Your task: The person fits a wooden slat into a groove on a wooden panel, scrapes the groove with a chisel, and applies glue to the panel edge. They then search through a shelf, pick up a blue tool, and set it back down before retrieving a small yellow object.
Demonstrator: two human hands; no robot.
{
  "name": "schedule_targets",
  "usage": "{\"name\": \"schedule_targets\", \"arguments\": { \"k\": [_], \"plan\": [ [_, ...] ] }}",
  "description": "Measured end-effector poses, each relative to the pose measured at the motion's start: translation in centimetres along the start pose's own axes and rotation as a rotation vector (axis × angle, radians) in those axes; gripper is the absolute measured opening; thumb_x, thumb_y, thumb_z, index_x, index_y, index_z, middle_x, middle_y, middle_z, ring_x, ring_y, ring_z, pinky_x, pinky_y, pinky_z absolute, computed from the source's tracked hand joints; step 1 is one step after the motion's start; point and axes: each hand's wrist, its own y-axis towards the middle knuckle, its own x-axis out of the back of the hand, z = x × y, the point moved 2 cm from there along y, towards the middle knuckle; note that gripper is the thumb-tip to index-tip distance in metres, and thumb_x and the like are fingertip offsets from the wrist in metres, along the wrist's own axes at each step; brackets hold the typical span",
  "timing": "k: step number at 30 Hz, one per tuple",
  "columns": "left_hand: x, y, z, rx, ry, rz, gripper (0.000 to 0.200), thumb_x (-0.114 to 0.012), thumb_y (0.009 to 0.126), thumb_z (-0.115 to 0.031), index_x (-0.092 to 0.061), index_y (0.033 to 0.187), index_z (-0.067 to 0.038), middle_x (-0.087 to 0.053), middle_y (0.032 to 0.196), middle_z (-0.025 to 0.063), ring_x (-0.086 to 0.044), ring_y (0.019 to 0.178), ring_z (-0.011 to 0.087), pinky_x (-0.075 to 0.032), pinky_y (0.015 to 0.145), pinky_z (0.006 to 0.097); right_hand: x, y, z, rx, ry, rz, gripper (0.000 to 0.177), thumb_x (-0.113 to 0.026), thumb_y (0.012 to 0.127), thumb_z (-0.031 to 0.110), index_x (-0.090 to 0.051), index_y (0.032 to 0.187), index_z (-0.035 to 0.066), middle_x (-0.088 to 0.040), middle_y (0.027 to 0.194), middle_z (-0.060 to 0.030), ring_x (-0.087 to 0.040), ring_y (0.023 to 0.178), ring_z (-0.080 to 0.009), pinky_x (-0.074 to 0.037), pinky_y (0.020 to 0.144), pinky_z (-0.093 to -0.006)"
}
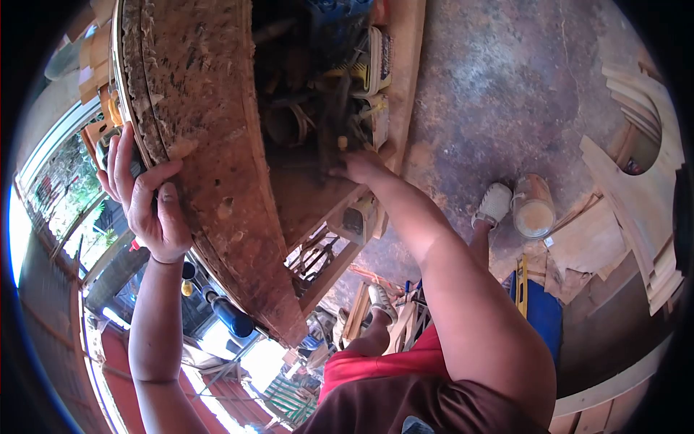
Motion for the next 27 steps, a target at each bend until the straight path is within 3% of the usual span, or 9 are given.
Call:
{"name": "schedule_targets", "arguments": {
  "k": [10,16,18,19,20,21,24,25,27],
  "plan": [
    [0.0,-0.1,0.1,0.001,0.009,0.004,0.031,-0.050,0.096,-0.028,-0.074,0.095,-0.009,-0.049,0.154,0.0223,-0.034,0.151,0.0380,-0.002,0.124,0.0493,-1.0,-0.5,-0.3,0.027,-0.097,-0.045,0.070,-0.059,0.092,0.067,-0.064,0.131,0.009,-0.066,0.130,-0.0183,-0.063,0.119,-0.0372,-0.051,0.100,-0.0463],
    [0.0,0.0,-0.1,0.010,-0.013,0.011,0.031,-0.050,0.095,-0.027,-0.074,0.095,-0.008,-0.048,0.155,0.0233,-0.034,0.150,0.0378,-0.002,0.124,0.0486,-1.7,-2.0,-1.8,0.053,0.205,-0.271,0.055,-0.065,0.094,0.053,-0.065,0.128,0.010,-0.071,0.117,-0.0180,-0.064,0.117,-0.0353,-0.051,0.099,-0.0465],
    [0.0,0.0,-0.2,0.017,-0.011,0.016,0.031,-0.050,0.095,-0.027,-0.074,0.095,-0.008,-0.048,0.155,0.0234,-0.034,0.150,0.0378,-0.002,0.124,0.0484,-0.7,-2.3,-3.1,0.028,0.447,-0.542,0.048,-0.072,0.092,0.038,-0.062,0.129,0.009,-0.068,0.121,-0.0178,-0.063,0.116,-0.0363,-0.052,0.097,-0.0467],
    [0.0,0.1,-0.3,0.007,0.020,0.031,0.028,-0.049,0.093,-0.023,-0.072,0.096,-0.007,-0.047,0.155,0.0235,-0.034,0.149,0.0395,-0.006,0.124,0.0510,0.1,-2.4,-3.2,0.028,0.449,-0.540,0.048,-0.072,0.092,0.038,-0.062,0.129,0.009,-0.068,0.121,-0.0178,-0.063,0.116,-0.0363,-0.052,0.097,-0.0467],
    [0.1,0.2,-0.4,-0.004,0.053,0.044,0.025,-0.048,0.092,-0.019,-0.069,0.098,-0.006,-0.047,0.155,0.0236,-0.034,0.149,0.0412,-0.010,0.123,0.0536,1.4,-2.5,-3.6,-0.047,0.462,-0.734,0.047,-0.074,0.091,0.032,-0.061,0.130,0.009,-0.066,0.124,-0.0175,-0.063,0.116,-0.0367,-0.052,0.097,-0.0467],
    [0.1,0.2,-0.4,-0.003,0.054,0.047,0.025,-0.048,0.092,-0.019,-0.069,0.098,-0.006,-0.047,0.155,0.0236,-0.034,0.149,0.0412,-0.010,0.123,0.0536,2.7,-2.6,-3.9,-0.125,0.471,-0.926,0.047,-0.075,0.090,0.027,-0.059,0.130,0.009,-0.064,0.127,-0.0172,-0.063,0.116,-0.0372,-0.052,0.096,-0.0468],
    [0.0,0.0,-0.2,0.016,0.007,0.033,0.029,-0.050,0.094,-0.025,-0.073,0.095,-0.008,-0.048,0.154,0.0226,-0.034,0.150,0.0378,-0.004,0.124,0.0491,5.7,-1.4,-3.9,-0.069,0.320,-1.255,0.045,-0.073,0.090,0.026,-0.057,0.129,0.010,-0.061,0.130,-0.0172,-0.062,0.117,-0.0378,-0.052,0.095,-0.0473],
    [0.0,-0.1,-0.2,0.026,0.007,0.029,0.028,-0.051,0.093,-0.024,-0.073,0.095,-0.008,-0.048,0.155,0.0222,-0.035,0.150,0.0378,-0.004,0.124,0.0494,6.1,-1.0,-3.9,-0.071,0.318,-1.255,0.045,-0.073,0.090,0.026,-0.057,0.129,0.010,-0.061,0.130,-0.0172,-0.062,0.117,-0.0378,-0.052,0.095,-0.0473],
    [0.0,-0.1,-0.1,0.034,0.008,0.023,0.027,-0.051,0.092,-0.023,-0.073,0.095,-0.008,-0.048,0.155,0.0218,-0.035,0.149,0.0379,-0.004,0.124,0.0497,6.5,0.3,-3.5,-0.080,0.464,-0.886,0.043,-0.073,0.090,0.025,-0.057,0.127,0.010,-0.063,0.128,-0.0174,-0.063,0.115,-0.0377,-0.052,0.095,-0.0473]
  ]
}}
